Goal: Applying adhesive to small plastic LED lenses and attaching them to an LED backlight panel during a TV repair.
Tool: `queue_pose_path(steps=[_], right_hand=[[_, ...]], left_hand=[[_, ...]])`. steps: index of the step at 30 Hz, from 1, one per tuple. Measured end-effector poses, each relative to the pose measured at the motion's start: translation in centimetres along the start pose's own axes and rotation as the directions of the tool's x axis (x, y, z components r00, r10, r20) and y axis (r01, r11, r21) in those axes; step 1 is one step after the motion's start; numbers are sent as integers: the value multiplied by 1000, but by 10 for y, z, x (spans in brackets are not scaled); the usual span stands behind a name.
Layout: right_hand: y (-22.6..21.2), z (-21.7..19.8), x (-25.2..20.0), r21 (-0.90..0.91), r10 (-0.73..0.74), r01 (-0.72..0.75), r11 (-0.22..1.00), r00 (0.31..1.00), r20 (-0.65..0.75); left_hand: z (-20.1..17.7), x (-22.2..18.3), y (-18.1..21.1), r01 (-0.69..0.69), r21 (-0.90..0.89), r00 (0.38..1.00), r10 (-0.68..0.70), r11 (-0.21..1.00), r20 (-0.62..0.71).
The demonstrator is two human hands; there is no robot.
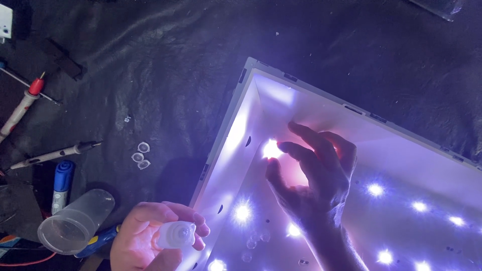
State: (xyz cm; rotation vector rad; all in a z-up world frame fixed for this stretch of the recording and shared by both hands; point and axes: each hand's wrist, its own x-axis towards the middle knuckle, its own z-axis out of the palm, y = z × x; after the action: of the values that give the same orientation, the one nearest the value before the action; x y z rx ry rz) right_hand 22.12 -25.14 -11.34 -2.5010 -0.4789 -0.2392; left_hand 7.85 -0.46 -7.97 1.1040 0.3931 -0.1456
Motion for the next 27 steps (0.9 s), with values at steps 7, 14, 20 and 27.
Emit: queue_pose_path(steps=[7,14,20,27], right_hand=[[-2,-1,0,8,8,-8,1000,1000,4],[2,0,-5,10,13,-13,1000,1000,5],[3,3,-7,-9,30,-30,1000,999,-11],[4,2,-7,-15,23,-23,1000,1000,0]], left_hand=[[2,-2,1,32,40,999,-31,999,-44],[0,-2,1,29,19,999,-28,999,-31],[1,-1,1,22,20,999,-22,1000,-29],[-1,0,1,8,43,1000,-8,999,10]])
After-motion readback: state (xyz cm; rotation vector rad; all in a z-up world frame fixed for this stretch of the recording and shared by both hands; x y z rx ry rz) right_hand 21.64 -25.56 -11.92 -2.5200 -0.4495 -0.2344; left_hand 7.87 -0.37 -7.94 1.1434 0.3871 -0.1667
